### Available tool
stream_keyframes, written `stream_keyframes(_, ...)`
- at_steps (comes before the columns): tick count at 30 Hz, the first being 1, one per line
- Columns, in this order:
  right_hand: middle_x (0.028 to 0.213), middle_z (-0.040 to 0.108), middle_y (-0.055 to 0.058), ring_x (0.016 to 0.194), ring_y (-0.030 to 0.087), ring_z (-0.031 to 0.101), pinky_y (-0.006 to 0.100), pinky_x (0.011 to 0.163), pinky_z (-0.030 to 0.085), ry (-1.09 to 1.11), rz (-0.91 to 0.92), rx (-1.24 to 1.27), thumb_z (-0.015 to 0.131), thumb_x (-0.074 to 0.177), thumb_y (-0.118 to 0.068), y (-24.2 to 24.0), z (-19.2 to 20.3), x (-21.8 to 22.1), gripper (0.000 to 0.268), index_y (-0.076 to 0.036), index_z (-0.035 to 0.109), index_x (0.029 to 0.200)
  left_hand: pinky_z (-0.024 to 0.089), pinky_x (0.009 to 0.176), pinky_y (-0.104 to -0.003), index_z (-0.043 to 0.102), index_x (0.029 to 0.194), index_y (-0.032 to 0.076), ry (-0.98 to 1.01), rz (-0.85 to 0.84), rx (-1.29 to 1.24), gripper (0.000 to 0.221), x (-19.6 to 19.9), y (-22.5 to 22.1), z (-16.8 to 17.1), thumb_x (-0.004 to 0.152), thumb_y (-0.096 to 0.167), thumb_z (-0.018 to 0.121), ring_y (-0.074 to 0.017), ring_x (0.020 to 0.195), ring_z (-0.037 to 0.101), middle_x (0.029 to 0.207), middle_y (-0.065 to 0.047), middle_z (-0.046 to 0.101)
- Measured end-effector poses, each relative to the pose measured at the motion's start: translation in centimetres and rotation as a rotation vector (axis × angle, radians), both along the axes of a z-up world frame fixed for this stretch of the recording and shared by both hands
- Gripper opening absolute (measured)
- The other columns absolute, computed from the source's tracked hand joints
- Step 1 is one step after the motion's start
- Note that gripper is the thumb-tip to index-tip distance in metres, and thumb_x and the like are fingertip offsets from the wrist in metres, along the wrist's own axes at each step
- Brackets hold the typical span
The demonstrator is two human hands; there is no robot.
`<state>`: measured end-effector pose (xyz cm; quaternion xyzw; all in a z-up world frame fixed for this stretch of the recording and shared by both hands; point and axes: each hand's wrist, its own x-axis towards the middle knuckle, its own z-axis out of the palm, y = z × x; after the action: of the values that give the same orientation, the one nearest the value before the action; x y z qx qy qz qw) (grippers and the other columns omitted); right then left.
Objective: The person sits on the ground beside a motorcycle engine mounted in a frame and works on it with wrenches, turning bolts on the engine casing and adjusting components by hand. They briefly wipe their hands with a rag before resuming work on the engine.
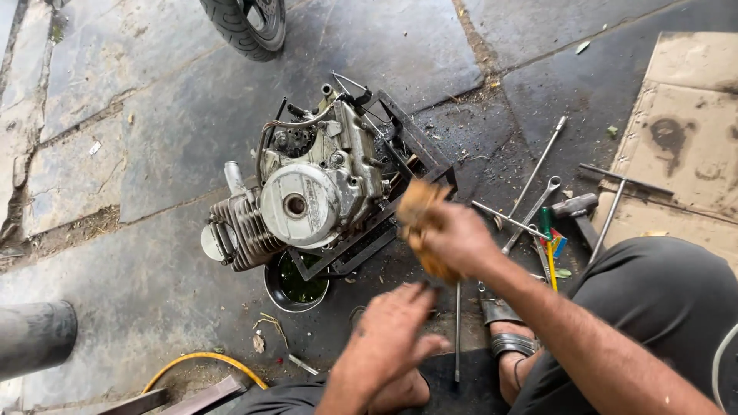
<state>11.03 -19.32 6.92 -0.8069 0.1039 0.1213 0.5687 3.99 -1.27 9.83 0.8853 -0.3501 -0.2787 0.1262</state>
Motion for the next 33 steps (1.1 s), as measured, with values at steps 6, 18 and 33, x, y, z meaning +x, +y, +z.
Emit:
stream_keyframes(6,0.089,0.075,0.012,0.080,0.021,0.075,0.037,0.075,0.066,0.069,0.959,-0.714,0.073,0.087,-0.010,2.8,-3.5,-3.0,0.010,-0.004,0.074,0.096,0.042,0.106,-0.047,0.055,0.140,0.008,-0.270,0.358,-0.003,0.076,3.5,3.8,2.6,0.080,0.049,0.079,-0.0331,0.130,0.055,0.144,-0.016,0.057)
stream_keyframes(18,0.093,0.073,0.011,0.087,0.022,0.071,0.044,0.078,0.062,-0.066,1.044,-0.635,0.076,0.086,-0.009,2.7,-4.7,-1.9,0.035,-0.009,0.066,0.120,0.052,0.099,-0.047,0.075,0.116,0.010,-0.596,0.750,-0.190,0.043,5.0,4.5,2.3,0.082,0.035,0.082,-0.0302,0.118,0.067,0.125,-0.013,0.072)
stream_keyframes(33,0.105,0.076,0.006,0.081,0.016,0.075,0.027,0.064,0.067,-0.259,-0.168,0.184,0.056,0.100,-0.008,2.7,-4.8,5.6,0.031,-0.013,0.067,0.130,0.042,0.110,-0.055,0.056,0.140,0.011,-0.747,0.833,-0.016,0.075,5.9,5.7,0.1,0.075,0.035,0.087,-0.0385,0.137,0.045,0.149,-0.017,0.046)
